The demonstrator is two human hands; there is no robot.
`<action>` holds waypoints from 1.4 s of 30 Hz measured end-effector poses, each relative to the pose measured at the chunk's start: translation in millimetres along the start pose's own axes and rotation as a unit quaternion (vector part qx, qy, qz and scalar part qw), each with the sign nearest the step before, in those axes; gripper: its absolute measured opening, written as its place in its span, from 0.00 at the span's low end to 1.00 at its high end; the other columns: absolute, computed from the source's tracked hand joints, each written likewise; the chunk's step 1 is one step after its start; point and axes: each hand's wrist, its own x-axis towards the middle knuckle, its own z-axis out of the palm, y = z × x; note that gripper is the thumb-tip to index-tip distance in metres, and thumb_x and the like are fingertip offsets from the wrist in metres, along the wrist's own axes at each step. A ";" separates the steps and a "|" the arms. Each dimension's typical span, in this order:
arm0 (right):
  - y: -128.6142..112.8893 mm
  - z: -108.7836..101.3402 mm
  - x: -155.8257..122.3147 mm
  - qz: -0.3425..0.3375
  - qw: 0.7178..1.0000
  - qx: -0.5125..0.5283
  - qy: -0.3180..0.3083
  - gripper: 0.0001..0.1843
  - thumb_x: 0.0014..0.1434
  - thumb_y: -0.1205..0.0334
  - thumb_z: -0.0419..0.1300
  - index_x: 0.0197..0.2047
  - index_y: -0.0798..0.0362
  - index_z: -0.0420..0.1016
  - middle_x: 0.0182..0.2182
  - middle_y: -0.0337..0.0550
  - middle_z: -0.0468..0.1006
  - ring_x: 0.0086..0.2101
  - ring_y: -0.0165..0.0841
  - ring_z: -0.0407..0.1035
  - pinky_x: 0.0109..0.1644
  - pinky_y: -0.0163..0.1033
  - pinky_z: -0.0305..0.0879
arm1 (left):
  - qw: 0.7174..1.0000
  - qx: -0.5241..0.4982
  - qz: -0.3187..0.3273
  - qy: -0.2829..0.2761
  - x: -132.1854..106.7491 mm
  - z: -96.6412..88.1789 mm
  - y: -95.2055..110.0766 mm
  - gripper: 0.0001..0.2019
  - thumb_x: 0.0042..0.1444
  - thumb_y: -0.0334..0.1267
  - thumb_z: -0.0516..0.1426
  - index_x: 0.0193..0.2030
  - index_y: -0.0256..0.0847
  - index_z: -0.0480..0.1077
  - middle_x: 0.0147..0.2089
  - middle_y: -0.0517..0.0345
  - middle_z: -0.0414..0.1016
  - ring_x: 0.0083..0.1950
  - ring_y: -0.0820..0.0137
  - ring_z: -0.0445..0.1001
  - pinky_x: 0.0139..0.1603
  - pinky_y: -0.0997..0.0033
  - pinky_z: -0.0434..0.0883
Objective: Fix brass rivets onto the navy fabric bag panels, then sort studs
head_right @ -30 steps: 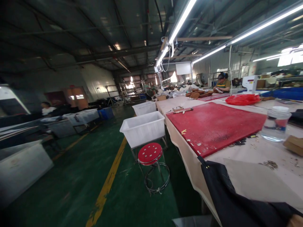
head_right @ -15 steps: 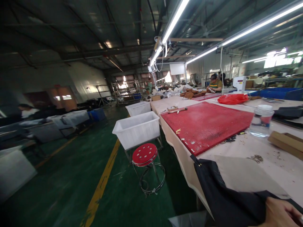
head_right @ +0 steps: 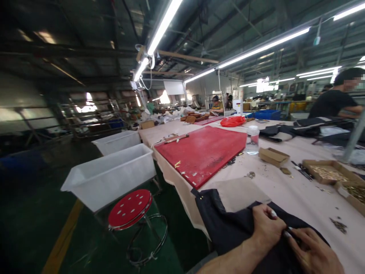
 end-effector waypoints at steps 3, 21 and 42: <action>3.0 4.0 4.6 0.054 0.998 -0.030 0.003 0.22 0.58 0.40 0.61 0.42 0.48 0.84 0.37 0.46 0.81 0.29 0.36 0.74 0.34 0.39 0.71 | 0.998 0.028 0.046 -0.027 4.0 3.3 2.8 0.11 0.32 0.28 0.61 0.21 0.40 0.62 0.21 0.66 0.62 0.24 0.77 0.58 0.25 0.75 0.56; 3.9 -17.3 28.4 0.160 0.985 0.048 0.038 0.17 0.56 0.52 0.60 0.42 0.51 0.84 0.36 0.46 0.84 0.27 0.34 0.71 0.32 0.38 0.66 | 0.810 0.341 0.408 -0.248 22.8 -15.4 20.8 0.29 0.40 0.21 0.55 0.53 0.38 0.68 0.57 0.45 0.71 0.66 0.55 0.64 0.67 0.56 0.65; 3.7 -13.3 27.0 0.126 0.987 -0.093 -0.018 0.13 0.59 0.57 0.63 0.46 0.43 0.83 0.41 0.41 0.78 0.38 0.35 0.72 0.40 0.39 0.63 | 0.841 0.390 0.281 -0.246 58.1 -4.3 31.1 0.13 0.47 0.28 0.57 0.33 0.42 0.82 0.36 0.56 0.81 0.42 0.67 0.76 0.47 0.69 0.71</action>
